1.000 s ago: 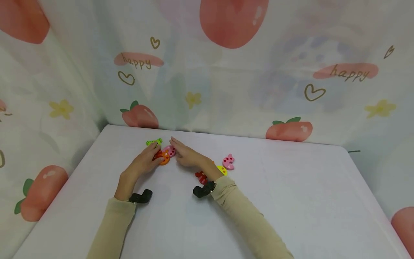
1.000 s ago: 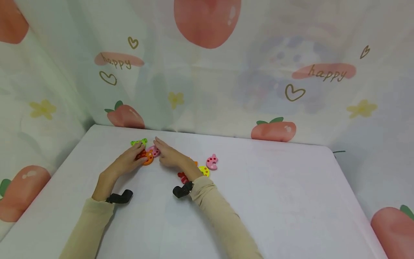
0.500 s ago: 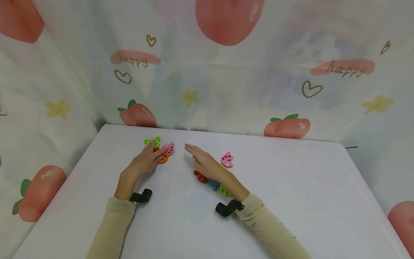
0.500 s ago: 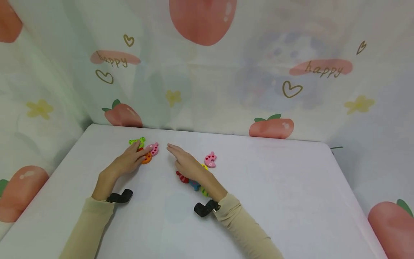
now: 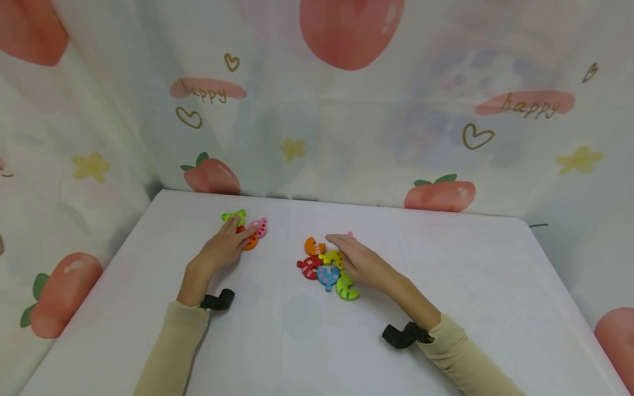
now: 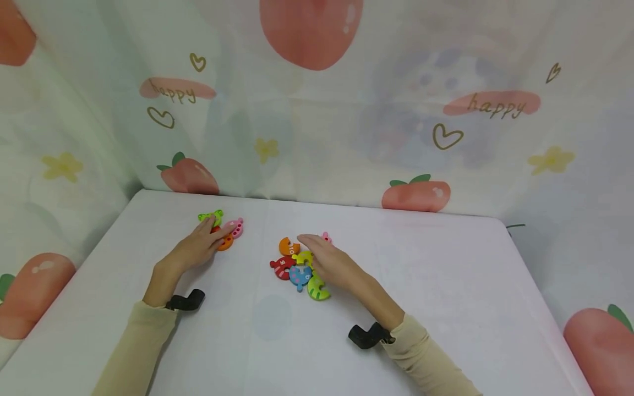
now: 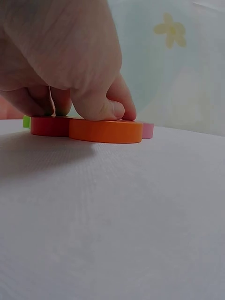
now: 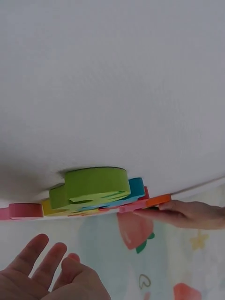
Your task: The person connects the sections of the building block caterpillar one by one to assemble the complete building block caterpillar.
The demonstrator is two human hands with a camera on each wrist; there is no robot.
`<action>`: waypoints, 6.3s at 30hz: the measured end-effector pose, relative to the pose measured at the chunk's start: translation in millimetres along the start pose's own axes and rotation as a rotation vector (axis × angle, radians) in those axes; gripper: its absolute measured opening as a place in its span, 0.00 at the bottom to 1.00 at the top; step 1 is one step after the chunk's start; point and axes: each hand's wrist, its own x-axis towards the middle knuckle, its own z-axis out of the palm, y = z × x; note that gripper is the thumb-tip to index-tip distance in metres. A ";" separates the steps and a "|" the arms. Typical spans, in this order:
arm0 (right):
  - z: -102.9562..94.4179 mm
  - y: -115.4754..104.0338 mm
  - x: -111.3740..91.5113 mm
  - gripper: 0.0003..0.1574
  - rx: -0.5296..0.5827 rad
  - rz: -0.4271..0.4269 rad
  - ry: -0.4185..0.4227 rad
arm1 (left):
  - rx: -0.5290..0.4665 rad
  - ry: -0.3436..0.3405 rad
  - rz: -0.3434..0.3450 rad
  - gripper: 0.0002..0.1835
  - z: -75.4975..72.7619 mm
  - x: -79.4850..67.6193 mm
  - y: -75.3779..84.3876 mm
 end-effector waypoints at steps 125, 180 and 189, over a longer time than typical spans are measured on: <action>-17.0 33.3 -32.0 0.25 -0.211 0.072 -0.151 | -0.057 0.069 -0.021 0.27 0.8 -3.9 8.4; -31.0 48.9 -31.5 0.29 -0.031 0.018 -0.237 | -0.034 0.030 -0.014 0.26 -2.1 -4.8 7.4; -26.0 38.9 -31.9 0.29 -0.050 0.021 -0.119 | -0.099 0.029 -0.022 0.26 -1.9 -4.2 8.7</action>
